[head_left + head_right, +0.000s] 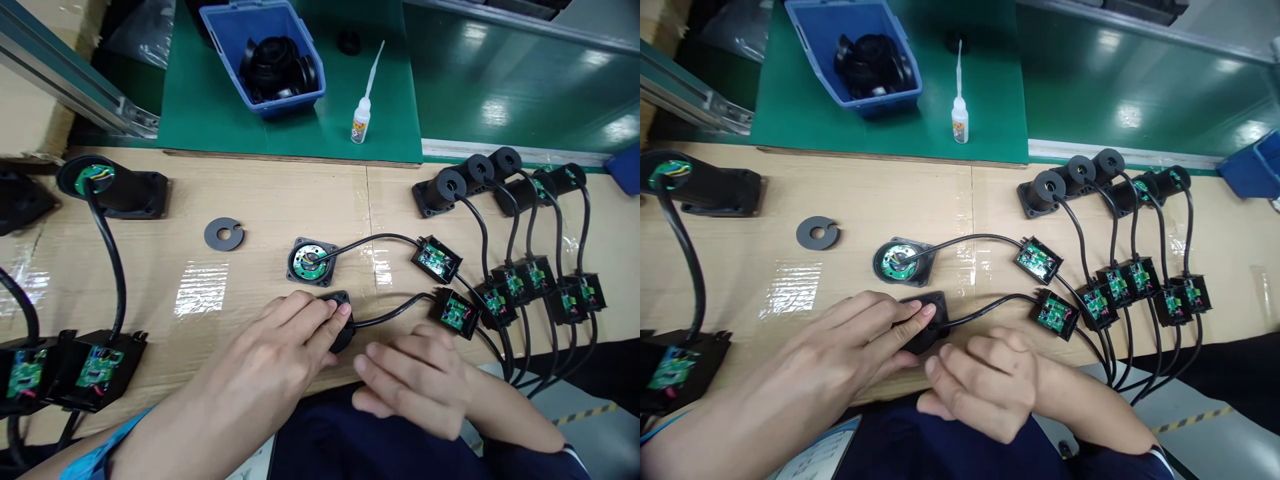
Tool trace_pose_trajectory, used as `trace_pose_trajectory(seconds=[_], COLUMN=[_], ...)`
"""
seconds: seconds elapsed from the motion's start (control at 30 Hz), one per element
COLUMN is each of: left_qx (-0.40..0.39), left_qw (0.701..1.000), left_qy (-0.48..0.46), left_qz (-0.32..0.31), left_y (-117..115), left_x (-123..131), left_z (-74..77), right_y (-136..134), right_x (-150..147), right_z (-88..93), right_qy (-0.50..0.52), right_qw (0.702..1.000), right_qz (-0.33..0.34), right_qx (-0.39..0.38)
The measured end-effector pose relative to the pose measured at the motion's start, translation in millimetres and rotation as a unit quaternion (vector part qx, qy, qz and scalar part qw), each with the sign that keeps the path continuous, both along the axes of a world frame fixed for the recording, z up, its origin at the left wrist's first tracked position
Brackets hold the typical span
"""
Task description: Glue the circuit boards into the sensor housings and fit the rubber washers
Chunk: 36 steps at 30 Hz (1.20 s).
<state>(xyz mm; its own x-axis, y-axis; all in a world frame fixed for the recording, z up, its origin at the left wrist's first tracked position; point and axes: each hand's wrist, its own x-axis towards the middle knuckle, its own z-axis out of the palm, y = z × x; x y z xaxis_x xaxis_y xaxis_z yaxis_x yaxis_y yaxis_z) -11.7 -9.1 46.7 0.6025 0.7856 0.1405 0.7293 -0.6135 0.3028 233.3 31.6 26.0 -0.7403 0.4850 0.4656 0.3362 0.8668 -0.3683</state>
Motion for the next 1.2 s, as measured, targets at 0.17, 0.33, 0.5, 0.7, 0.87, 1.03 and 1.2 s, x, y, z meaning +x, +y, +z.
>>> trace_pose_trajectory(seconds=[0.17,0.33,0.5,0.7,0.87,1.03,1.2], left_qx=[-0.035,-0.038,-0.112,-0.238,-0.264,-0.234,-0.218], left_qw=[0.999,0.999,0.975,0.905,0.885,0.922,0.931], left_qy=[0.010,-0.025,-0.188,-0.330,-0.358,-0.297,-0.282], left_qz=[-0.019,0.009,0.025,0.124,0.141,0.079,0.077], left_y=[-10.8,-14.1,-3.1,-9.8,-12.3,-2.7,-3.2], left_x=[-8.6,-12.4,-18.1,-14.1,-9.7,-14.6,-16.2], left_z=[-10.2,-23.9,-35.3,-45.6,-45.7,-43.2,-46.1], right_y=[-10.1,-13.8,-11.8,-12.2,-10.7,-5.7,-14.4], right_x=[-17.4,-23.3,-23.6,-22.5,-22.5,-22.4,-11.7], right_z=[-20.2,-24.0,-22.9,-23.9,-22.7,-24.0,-28.1], right_qy=[0.031,0.011,0.025,0.013,-0.012,0.014,-0.028], right_qw=[0.994,0.997,0.996,0.996,0.993,0.996,0.995], right_qz=[0.044,0.033,0.028,0.025,0.034,0.032,0.052], right_qx=[0.097,0.068,0.076,0.084,0.113,0.087,0.084])
